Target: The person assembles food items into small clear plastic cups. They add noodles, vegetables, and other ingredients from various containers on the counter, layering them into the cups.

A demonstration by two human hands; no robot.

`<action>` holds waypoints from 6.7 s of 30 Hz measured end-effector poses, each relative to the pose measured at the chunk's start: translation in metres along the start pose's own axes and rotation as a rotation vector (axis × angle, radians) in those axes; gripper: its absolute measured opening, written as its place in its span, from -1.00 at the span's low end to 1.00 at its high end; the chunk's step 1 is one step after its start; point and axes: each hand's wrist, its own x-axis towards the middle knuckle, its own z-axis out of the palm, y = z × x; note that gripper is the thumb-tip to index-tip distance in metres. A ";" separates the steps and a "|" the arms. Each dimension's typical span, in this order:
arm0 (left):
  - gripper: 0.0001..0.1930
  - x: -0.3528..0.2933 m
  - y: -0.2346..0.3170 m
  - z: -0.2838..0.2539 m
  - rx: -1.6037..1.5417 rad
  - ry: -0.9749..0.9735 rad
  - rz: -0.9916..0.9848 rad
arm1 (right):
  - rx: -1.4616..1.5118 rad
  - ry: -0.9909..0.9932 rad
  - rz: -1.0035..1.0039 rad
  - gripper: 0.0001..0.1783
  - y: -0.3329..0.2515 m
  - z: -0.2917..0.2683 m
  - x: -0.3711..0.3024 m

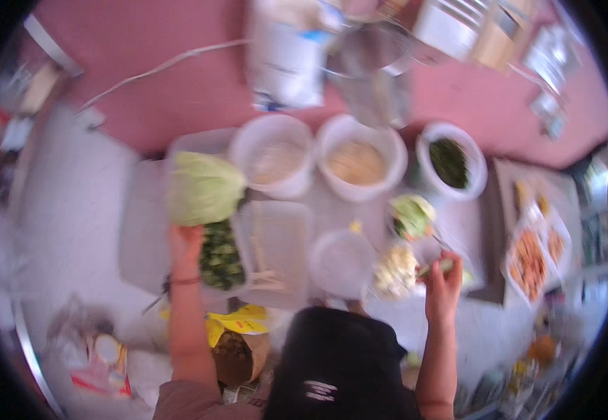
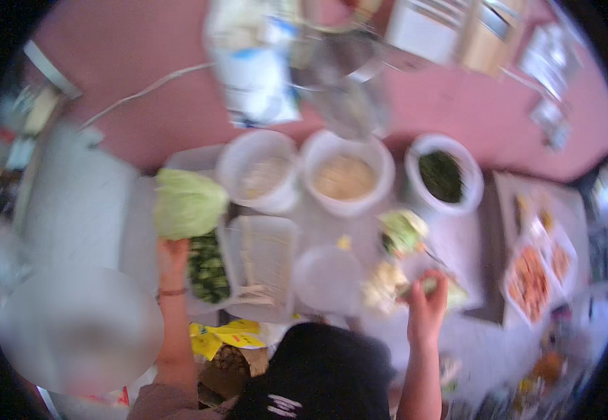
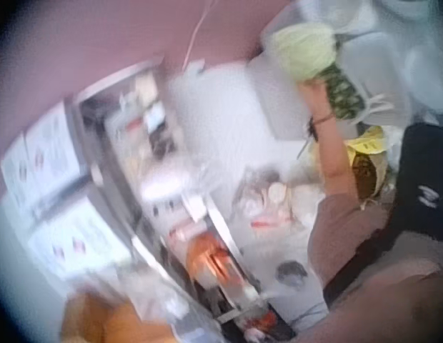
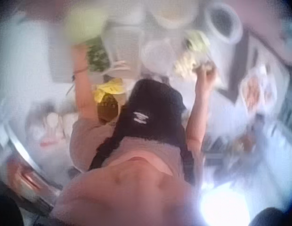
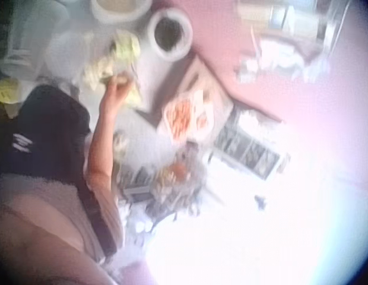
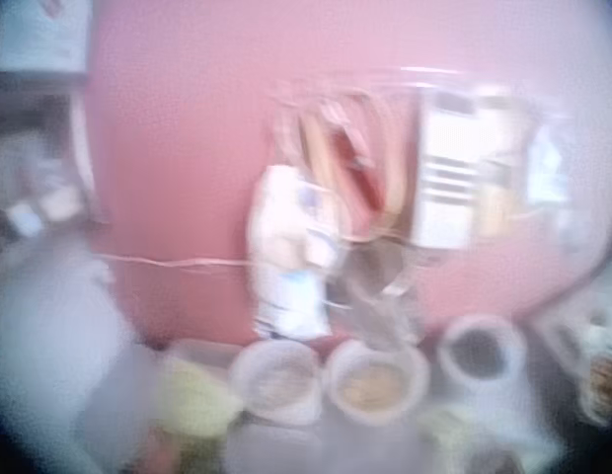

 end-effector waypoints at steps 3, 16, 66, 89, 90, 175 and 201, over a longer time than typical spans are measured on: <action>-0.60 -0.014 -0.005 -0.025 -0.035 -0.017 -0.007 | -0.208 0.301 -0.289 -0.63 -0.013 -0.072 0.009; -0.62 0.128 0.019 -0.057 -0.203 0.301 0.079 | -0.717 0.447 -0.040 -0.51 0.066 -0.152 0.018; -0.90 0.196 0.017 0.027 0.461 0.096 0.422 | -0.690 -0.101 0.062 -0.82 0.062 0.013 -0.043; -0.12 -0.030 -0.012 0.191 0.567 -0.834 -0.319 | 0.446 -0.465 0.276 -0.86 -0.009 0.111 -0.037; -0.07 -0.044 -0.030 0.193 0.504 -0.906 -0.435 | 0.431 -0.459 0.231 -0.86 -0.005 0.095 -0.042; -0.63 -0.146 -0.382 0.323 0.949 -1.392 -0.691 | 0.393 0.699 0.188 -0.85 0.036 -0.215 -0.038; -0.65 -0.076 -0.088 0.131 0.582 -0.024 0.125 | -0.284 -0.165 0.091 -0.63 0.049 -0.083 -0.032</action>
